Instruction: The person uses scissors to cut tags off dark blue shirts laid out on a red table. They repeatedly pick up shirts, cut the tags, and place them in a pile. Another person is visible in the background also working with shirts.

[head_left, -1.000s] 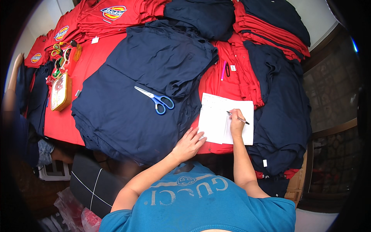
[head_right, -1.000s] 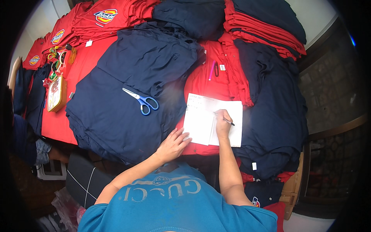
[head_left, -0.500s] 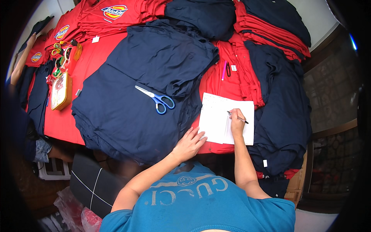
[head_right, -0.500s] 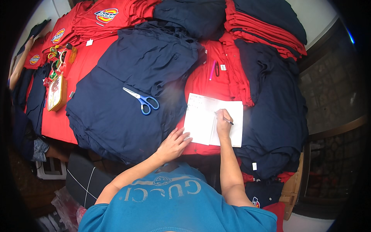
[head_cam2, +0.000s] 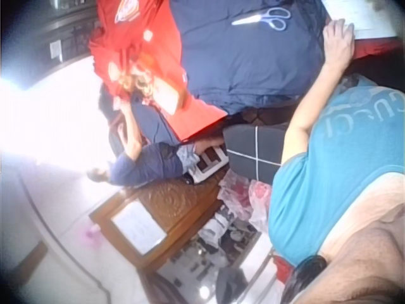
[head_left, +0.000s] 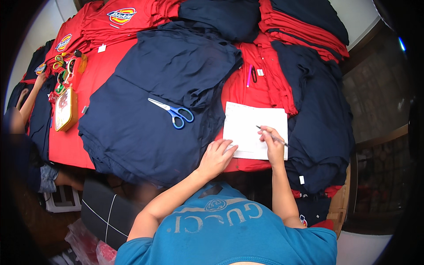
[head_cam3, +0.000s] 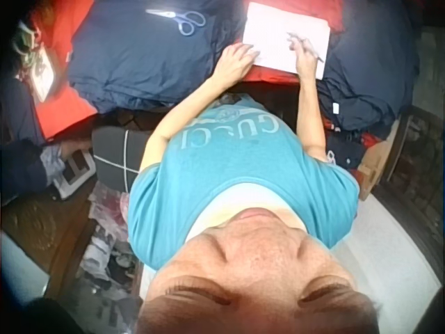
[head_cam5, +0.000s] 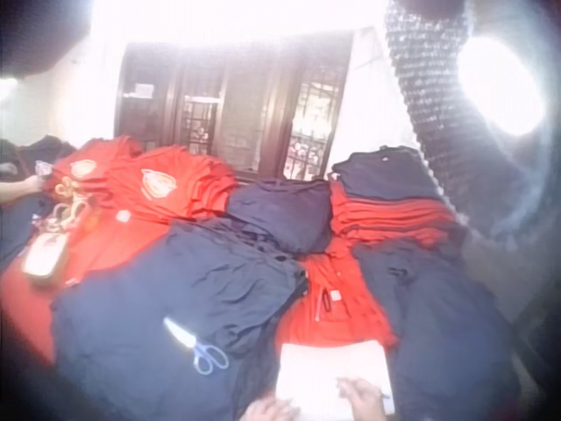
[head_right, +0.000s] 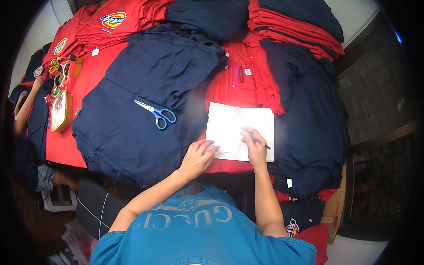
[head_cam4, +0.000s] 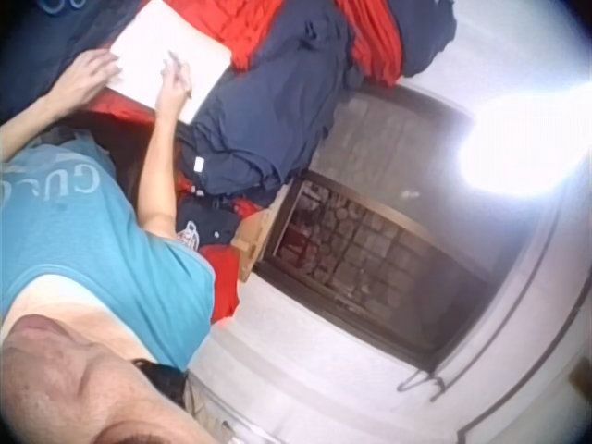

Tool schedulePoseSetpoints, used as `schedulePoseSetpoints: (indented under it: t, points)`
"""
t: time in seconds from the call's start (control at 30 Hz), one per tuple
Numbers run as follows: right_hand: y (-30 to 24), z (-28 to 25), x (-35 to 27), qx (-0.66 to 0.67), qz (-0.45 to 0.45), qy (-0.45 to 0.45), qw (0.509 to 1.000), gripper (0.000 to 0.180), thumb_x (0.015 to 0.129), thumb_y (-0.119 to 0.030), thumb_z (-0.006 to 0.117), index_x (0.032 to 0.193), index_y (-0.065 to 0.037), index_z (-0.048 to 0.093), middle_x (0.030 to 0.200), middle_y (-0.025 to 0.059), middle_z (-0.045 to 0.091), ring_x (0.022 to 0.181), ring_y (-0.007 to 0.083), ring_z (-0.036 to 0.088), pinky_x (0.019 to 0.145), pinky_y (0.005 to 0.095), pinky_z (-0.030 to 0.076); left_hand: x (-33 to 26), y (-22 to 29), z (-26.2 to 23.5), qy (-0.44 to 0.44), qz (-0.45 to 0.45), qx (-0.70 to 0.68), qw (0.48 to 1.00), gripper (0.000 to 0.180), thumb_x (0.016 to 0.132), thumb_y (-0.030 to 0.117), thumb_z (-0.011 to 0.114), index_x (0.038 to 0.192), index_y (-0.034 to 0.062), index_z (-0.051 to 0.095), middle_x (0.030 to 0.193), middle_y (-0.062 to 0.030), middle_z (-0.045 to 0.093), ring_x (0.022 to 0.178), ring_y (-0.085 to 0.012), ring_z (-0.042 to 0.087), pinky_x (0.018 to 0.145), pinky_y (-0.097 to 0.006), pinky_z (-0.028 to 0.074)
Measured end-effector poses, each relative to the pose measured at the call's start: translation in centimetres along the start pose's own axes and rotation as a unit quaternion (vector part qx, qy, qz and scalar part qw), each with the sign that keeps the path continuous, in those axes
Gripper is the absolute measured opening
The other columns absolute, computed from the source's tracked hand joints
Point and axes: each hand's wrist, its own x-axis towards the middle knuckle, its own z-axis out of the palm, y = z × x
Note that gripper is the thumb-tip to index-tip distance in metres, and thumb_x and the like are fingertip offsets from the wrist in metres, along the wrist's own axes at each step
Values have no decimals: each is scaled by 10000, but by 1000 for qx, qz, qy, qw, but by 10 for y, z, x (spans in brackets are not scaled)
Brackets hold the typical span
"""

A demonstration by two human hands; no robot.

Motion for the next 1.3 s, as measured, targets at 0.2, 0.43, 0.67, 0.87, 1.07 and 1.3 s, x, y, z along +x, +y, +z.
schedulePoseSetpoints:
  t: [0.2,0.43,0.67,0.87,1.07,1.3]
  points:
    - [-15,16,-41,181,129,-81,972,280,1010,-246,487,912,-28,633,715,31,580,638,68,493,560,203,361,15,19,-21,-138,-214,-260,931,262,899,260,684,1020,48,586,792,-159,646,715,-309,648,634,-389,487]
    - [-18,23,-40,119,134,-142,974,217,992,-214,530,883,-42,605,716,-5,555,639,53,474,573,201,362,3,27,-9,-95,-121,-249,956,266,931,291,624,969,40,546,817,-174,636,784,-372,634,679,-453,488]
    - [-13,39,-47,63,95,-118,986,242,991,-199,541,817,-38,590,741,-16,542,703,59,473,623,237,394,5,35,-16,-140,-143,-293,935,307,974,316,562,1025,15,539,866,-207,644,816,-405,629,704,-467,486]
    - [-20,38,-37,59,75,-50,994,315,1006,-264,535,782,-47,580,669,-21,488,635,63,433,582,239,354,6,34,-17,-124,-189,-297,928,306,972,334,573,998,29,558,807,-198,637,771,-390,631,675,-451,478]
    - [-25,36,-37,57,74,-33,995,331,1008,-271,533,765,-51,574,669,-20,494,639,59,443,586,236,361,8,35,-18,-145,-221,-291,920,292,983,323,555,991,31,562,759,-193,619,744,-378,631,649,-446,460]
    - [-5,13,-23,-104,58,-210,970,438,880,-308,706,1174,-6,585,1080,149,610,946,203,574,830,332,472,4,36,-5,-57,-256,-367,892,256,994,284,521,1026,39,589,785,-220,623,772,-424,623,681,-462,473]
